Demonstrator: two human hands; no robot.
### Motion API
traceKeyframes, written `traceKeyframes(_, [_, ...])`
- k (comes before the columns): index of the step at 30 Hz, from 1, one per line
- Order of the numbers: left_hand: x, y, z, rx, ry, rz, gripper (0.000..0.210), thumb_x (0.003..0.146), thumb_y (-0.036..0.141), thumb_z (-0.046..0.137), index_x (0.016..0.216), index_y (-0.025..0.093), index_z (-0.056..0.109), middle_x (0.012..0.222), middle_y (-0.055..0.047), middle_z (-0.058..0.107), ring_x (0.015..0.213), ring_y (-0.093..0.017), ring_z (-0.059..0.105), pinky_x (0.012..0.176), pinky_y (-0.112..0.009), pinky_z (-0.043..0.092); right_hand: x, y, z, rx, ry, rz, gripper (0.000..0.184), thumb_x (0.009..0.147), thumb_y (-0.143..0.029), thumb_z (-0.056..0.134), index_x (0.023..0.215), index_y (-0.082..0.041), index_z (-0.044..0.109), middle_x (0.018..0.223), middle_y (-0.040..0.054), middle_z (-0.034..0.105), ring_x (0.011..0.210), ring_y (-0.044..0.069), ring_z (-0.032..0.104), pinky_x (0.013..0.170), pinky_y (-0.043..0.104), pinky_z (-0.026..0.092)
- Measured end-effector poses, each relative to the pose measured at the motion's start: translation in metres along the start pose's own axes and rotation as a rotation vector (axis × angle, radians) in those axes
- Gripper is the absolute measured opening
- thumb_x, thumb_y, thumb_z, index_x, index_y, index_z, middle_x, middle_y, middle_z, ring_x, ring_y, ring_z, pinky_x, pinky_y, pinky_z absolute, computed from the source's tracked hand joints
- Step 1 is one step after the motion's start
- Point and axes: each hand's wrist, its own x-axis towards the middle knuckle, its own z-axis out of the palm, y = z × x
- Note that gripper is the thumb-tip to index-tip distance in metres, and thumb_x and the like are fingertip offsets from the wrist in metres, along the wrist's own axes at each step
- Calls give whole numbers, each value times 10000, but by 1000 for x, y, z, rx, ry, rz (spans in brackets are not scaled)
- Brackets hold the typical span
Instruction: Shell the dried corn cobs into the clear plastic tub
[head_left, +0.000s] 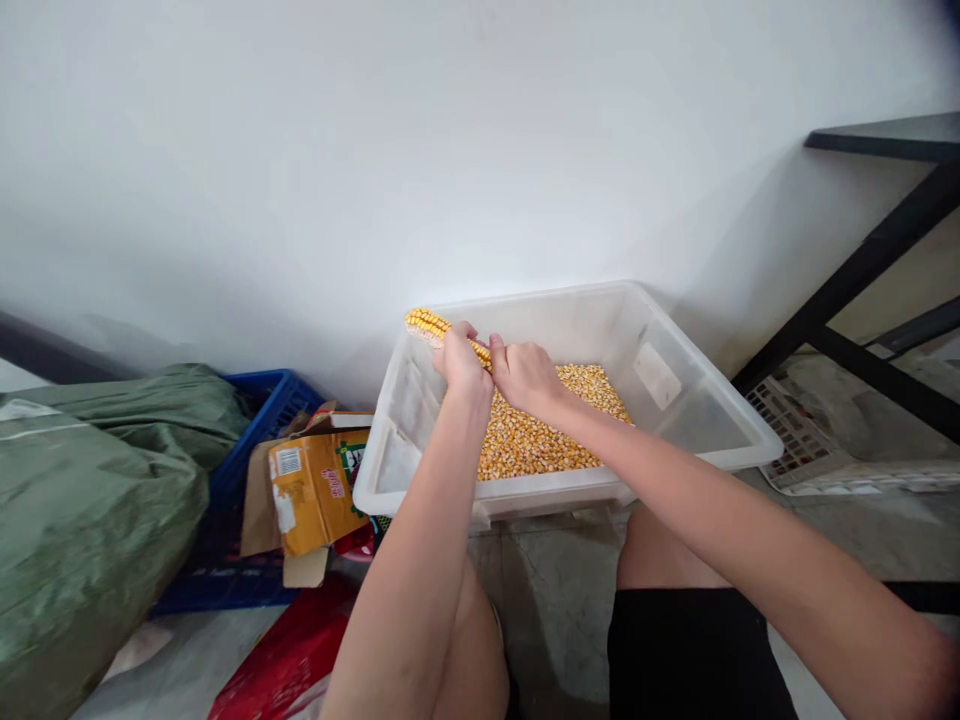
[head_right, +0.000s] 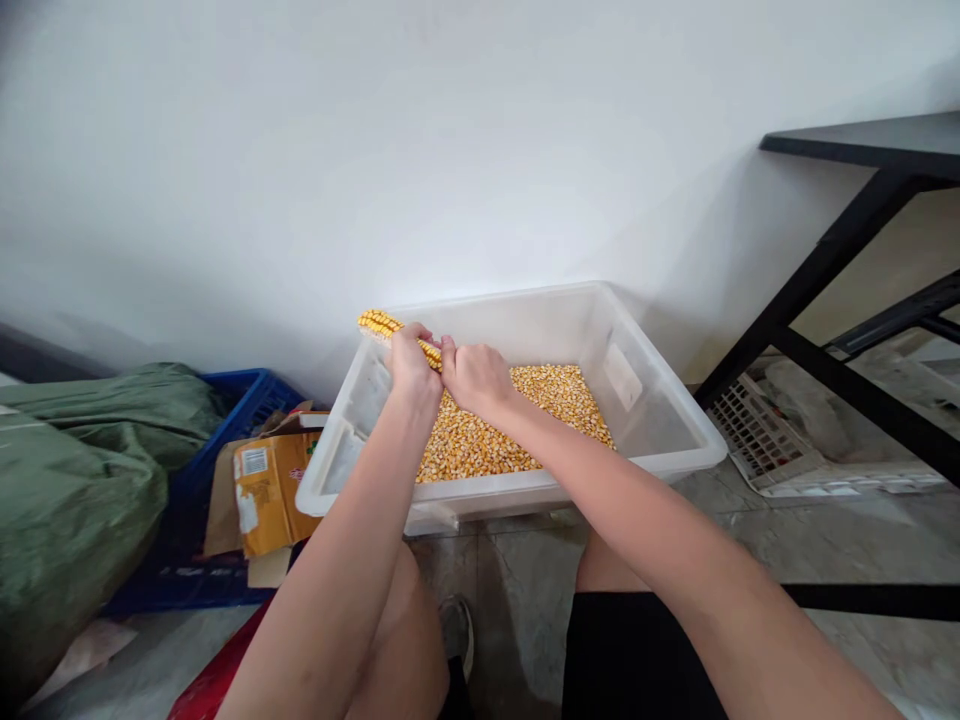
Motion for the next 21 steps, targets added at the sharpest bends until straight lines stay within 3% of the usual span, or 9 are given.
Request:
traceKeyframes(9, [3, -7, -1, 13, 64, 10, 209, 595, 91, 562, 679, 203, 407, 598, 34, 414, 495, -108, 443, 460, -247, 384, 9, 16, 3, 129, -103, -94, 661, 1060, -354, 163, 951, -91, 759, 919, 184, 762, 980, 248, 701, 794, 276, 431])
traceKeyframes(16, [-8, -18, 2, -58, 54, -38, 224, 699, 183, 696, 773, 186, 484, 711, 20, 522, 586, -101, 534, 521, -220, 447, 9, 17, 4, 127, -65, 112, 852, 1013, -582, 48, 916, -137, 768, 895, 196, 753, 927, 300, 711, 769, 331, 459])
traceKeyframes(21, [-11, -10, 3, -67, 15, -68, 310, 676, 220, 748, 746, 192, 447, 673, 47, 437, 533, -72, 465, 477, -206, 415, 4, 7, 1, -50, 26, 26, 863, 1002, -600, 40, 985, -136, 768, 975, 206, 747, 923, 294, 709, 798, 348, 469])
